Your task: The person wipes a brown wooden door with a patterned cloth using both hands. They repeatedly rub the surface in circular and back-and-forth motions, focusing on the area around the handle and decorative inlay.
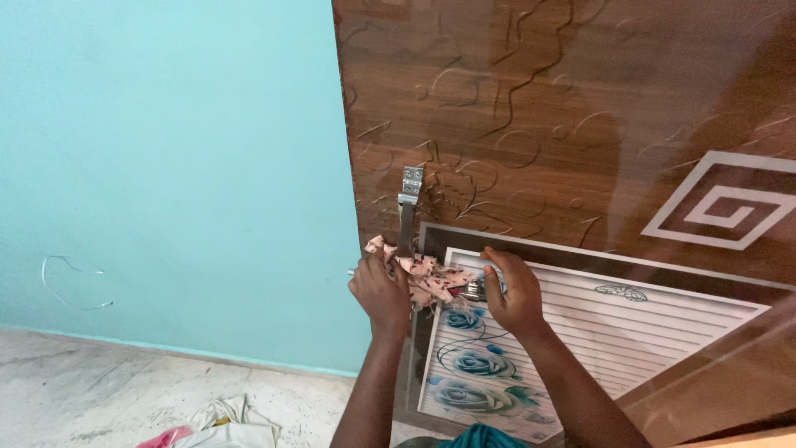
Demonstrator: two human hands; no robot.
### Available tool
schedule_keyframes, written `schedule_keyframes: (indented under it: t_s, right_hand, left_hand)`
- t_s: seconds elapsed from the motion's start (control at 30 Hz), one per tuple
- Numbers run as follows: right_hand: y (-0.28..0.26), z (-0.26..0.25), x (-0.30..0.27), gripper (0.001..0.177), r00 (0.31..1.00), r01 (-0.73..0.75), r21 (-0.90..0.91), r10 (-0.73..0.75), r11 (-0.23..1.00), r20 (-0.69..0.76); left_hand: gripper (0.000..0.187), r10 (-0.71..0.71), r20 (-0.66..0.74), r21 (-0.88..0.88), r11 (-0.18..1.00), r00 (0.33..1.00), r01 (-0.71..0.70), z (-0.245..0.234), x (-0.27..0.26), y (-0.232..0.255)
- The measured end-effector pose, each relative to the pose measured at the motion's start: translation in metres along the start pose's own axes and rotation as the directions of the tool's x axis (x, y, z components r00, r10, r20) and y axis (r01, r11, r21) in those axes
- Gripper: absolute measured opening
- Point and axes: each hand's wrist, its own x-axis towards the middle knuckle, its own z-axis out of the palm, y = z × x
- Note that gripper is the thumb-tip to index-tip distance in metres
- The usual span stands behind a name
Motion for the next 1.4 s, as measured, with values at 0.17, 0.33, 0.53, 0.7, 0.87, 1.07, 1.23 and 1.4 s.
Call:
schedule_keyframes:
  t_s: [0.17,0.33,0.53,0.7,0.87,1.07,1.23,1.4]
  right_hand:
    - [0.020,-0.001,0.013,0.029,0.959,0.201,-0.337,-0.255,0.920,-0.122]
    - [0.051,0.003,0.025,0.037,0.940,0.165,-0.568,-0.303,0.806,-0.157]
    - [0.071,0.013,0.019,0.040,0.931,0.180,-0.645,-0.341,0.743,-0.133]
    - [0.077,0.016,0.016,0.039,0.933,0.188,-0.654,-0.342,0.732,-0.115]
    - [0.079,0.016,0.016,0.038,0.915,0.213,-0.665,-0.384,0.716,-0.121]
    - [0.080,0.018,0.019,0.041,0.911,0.211,-0.661,-0.389,0.720,-0.133]
    - [0.082,0.019,0.017,0.042,0.908,0.208,-0.656,-0.393,0.726,-0.147]
    - [0.084,0.021,0.017,0.044,0.912,0.205,-0.656,-0.385,0.726,-0.142]
  left_hand:
    - [0.040,0.127,-0.126,-0.090,0.986,0.984,-0.139,0.005,0.020,-0.006]
    - [0.042,0.269,-0.231,-0.110,0.948,0.935,-0.300,0.002,0.065,-0.003]
    - [0.043,0.361,-0.333,-0.136,0.896,0.871,-0.423,-0.006,0.142,0.029]
    - [0.038,0.469,-0.478,0.062,0.861,0.743,-0.504,-0.014,0.209,0.062]
    - [0.038,0.624,-0.504,0.261,0.769,0.597,-0.583,-0.017,0.242,0.084]
    - [0.051,0.688,-0.317,0.071,0.703,0.653,-0.707,-0.020,0.225,0.079]
    - [0.047,0.669,-0.322,-0.024,0.701,0.670,-0.712,-0.014,0.219,0.069]
    - [0.043,0.610,-0.371,-0.024,0.748,0.701,-0.663,-0.008,0.214,0.066]
